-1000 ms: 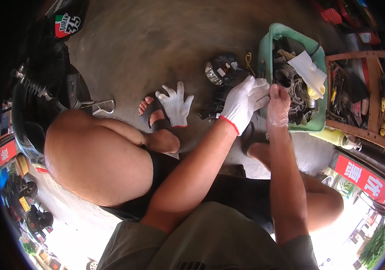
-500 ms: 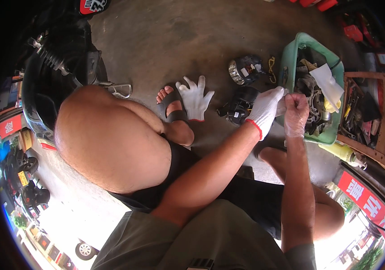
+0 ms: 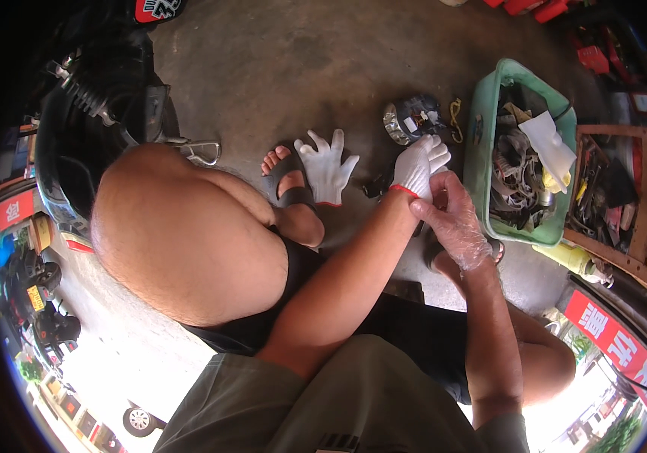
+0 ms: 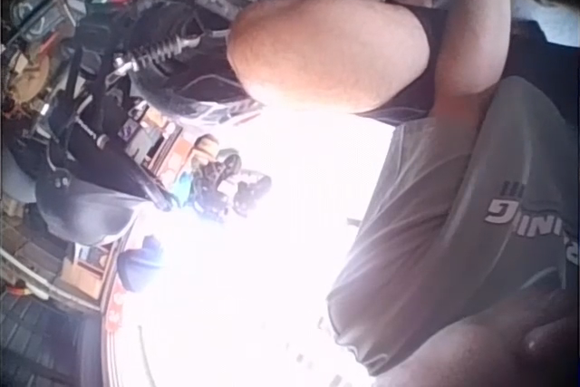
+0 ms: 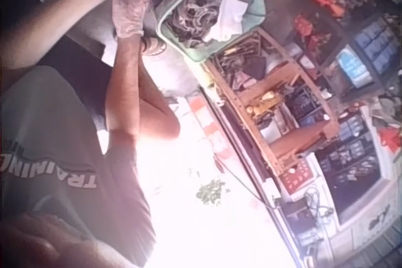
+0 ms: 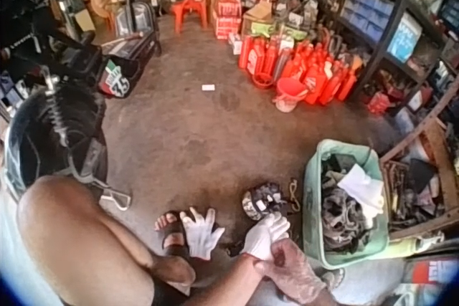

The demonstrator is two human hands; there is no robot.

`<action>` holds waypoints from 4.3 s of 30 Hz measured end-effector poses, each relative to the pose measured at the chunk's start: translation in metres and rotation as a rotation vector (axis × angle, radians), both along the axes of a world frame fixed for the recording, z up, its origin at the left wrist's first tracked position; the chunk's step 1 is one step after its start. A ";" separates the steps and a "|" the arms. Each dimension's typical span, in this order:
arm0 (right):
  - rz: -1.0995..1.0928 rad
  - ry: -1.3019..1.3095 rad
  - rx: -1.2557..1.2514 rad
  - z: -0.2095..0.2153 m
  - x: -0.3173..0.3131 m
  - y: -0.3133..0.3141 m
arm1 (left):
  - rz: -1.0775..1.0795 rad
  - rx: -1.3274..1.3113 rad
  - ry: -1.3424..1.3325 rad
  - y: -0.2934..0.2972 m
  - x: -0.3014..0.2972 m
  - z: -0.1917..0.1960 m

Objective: The person sits on the floor and works on a small electric motor, likely a starter motor. They use a yellow tool to manipulate internal components and wires, occasionally adjusting their grip and the motor's position. The task involves detailed manual manipulation of the motor's internal parts.

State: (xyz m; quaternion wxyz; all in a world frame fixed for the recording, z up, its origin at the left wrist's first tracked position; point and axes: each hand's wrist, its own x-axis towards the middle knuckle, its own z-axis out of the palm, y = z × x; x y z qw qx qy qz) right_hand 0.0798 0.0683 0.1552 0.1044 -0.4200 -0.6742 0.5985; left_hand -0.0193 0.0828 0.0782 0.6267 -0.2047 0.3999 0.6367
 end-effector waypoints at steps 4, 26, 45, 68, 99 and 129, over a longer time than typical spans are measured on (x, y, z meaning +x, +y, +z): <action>-0.007 -0.037 0.266 -0.012 0.002 -0.003 | -0.049 0.133 -0.049 -0.001 0.007 -0.025; -0.619 0.018 0.246 -0.077 0.032 0.043 | -0.289 0.320 0.533 -0.011 0.071 -0.001; -0.608 0.143 0.146 -0.067 0.035 0.060 | -0.093 0.233 0.128 -0.011 0.050 0.014; -0.629 0.127 -0.013 -0.051 0.036 0.055 | -0.065 0.339 0.037 -0.010 0.028 0.026; -0.351 0.129 -0.016 -0.020 0.053 0.083 | -0.138 0.504 0.049 -0.001 0.024 0.035; -0.287 -0.043 0.533 -0.024 0.039 0.079 | -0.263 0.449 0.050 0.006 0.001 0.043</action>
